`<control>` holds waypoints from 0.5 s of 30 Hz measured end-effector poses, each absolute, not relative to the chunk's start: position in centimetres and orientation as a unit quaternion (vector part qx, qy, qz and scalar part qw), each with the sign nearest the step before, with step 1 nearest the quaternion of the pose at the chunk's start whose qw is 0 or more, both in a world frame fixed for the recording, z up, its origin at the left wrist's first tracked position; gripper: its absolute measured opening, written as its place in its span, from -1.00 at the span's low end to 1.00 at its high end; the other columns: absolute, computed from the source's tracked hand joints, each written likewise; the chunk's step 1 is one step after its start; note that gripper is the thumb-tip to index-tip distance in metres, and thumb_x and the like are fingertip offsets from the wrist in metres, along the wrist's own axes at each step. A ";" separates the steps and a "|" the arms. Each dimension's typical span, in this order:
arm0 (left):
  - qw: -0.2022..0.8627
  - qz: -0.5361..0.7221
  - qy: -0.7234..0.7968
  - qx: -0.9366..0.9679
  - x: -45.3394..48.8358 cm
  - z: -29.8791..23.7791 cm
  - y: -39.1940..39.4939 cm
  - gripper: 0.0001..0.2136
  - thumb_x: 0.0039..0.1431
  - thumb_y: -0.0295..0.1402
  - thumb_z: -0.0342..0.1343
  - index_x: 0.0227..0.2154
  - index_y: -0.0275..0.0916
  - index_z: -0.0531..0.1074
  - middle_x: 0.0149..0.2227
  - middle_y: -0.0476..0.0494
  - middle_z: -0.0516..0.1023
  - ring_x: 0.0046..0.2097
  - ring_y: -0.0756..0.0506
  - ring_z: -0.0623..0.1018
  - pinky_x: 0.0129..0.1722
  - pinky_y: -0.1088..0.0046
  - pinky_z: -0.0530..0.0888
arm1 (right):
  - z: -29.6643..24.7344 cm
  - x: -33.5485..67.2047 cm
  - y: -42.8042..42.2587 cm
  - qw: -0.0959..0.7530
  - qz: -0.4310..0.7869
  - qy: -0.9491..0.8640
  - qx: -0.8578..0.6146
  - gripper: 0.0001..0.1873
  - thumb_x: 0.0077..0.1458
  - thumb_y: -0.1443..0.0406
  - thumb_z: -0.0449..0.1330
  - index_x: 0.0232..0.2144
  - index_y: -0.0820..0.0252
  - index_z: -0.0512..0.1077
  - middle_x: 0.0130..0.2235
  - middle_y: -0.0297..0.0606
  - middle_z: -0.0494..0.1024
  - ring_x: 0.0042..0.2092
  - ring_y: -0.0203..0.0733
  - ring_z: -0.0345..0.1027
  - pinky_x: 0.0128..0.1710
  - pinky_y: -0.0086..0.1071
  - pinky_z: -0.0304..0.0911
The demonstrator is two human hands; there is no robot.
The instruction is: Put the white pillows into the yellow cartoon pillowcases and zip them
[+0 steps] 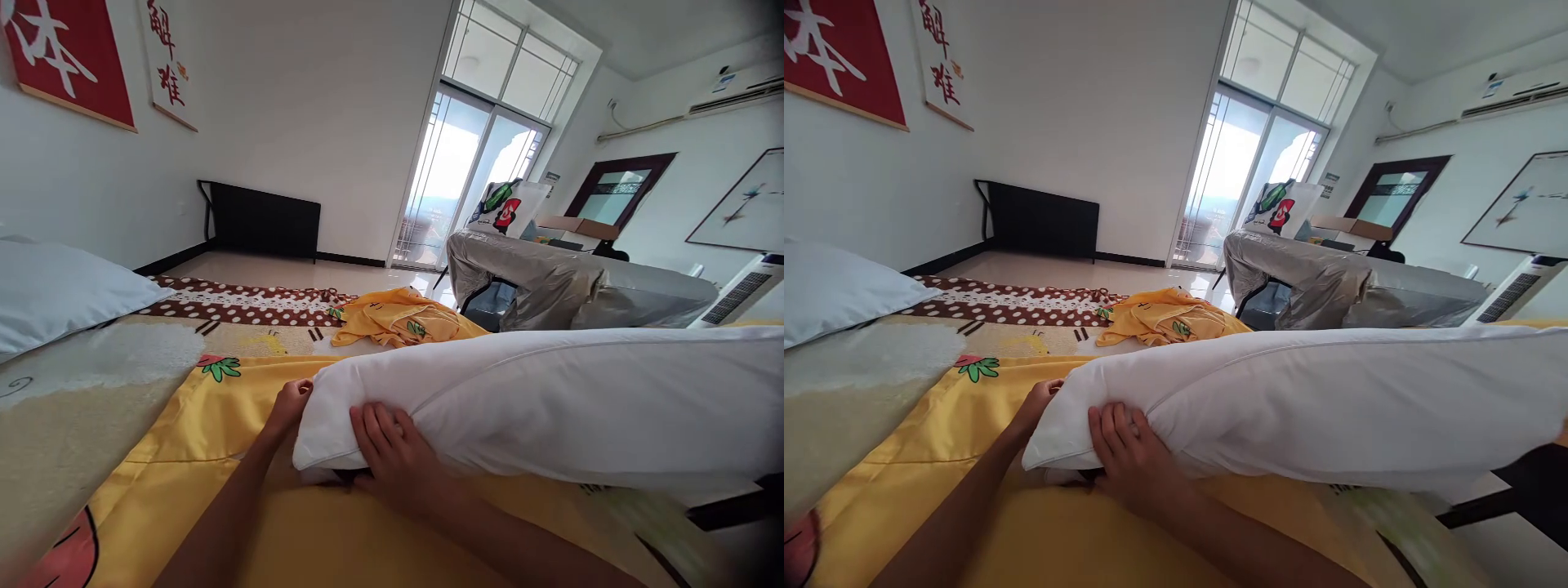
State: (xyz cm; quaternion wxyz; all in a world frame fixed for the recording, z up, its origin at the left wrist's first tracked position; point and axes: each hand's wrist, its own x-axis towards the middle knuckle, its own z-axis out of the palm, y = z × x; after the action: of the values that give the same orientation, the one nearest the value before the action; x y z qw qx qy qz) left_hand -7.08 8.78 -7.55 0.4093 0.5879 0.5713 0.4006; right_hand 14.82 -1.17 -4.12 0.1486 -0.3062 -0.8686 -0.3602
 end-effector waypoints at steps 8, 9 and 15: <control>0.486 0.182 0.587 0.621 -9.2 -3.4 5.9 -0.77 -0.13 -0.17 0.10 -0.60 -0.26 0.37 -0.65 -0.16 0.50 -0.63 -0.15 0.49 -0.67 0.50 0.25 | -1.9 14.1 2.7 0.116 -0.356 -0.861 -0.344 -0.19 0.08 0.13 0.14 0.25 0.53 0.07 0.11 0.16 0.35 0.07 0.15 0.19 0.08 -0.04 0.04; 0.494 0.149 0.581 0.630 -9.0 -3.4 5.6 -0.77 -0.17 -0.18 0.14 -0.66 -0.26 0.36 -0.70 -0.17 0.47 -0.66 -0.16 0.47 -0.68 0.49 0.24 | -1.4 14.1 3.3 0.117 -0.349 -0.863 -0.347 -0.18 0.07 0.11 0.15 0.25 0.52 0.08 0.10 0.16 0.35 0.06 0.15 0.18 0.08 -0.03 0.04; 0.464 0.174 0.569 0.657 -7.2 -5.6 5.9 -0.74 -0.50 -0.37 0.33 -0.84 -0.21 0.29 -0.78 -0.01 0.34 -0.55 -0.15 0.44 -0.56 0.46 0.29 | -0.2 14.5 4.3 0.119 -0.327 -0.873 -0.341 -0.10 0.03 0.02 0.18 0.24 0.54 0.10 0.11 0.16 0.34 0.05 0.17 0.17 0.09 -0.01 0.04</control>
State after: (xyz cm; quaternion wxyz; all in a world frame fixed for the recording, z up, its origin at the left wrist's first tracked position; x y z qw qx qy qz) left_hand -7.18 5.89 -5.59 0.4637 0.6567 0.5686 0.1745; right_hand 14.48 4.32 -0.16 0.1189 -0.3410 -0.8733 -0.3269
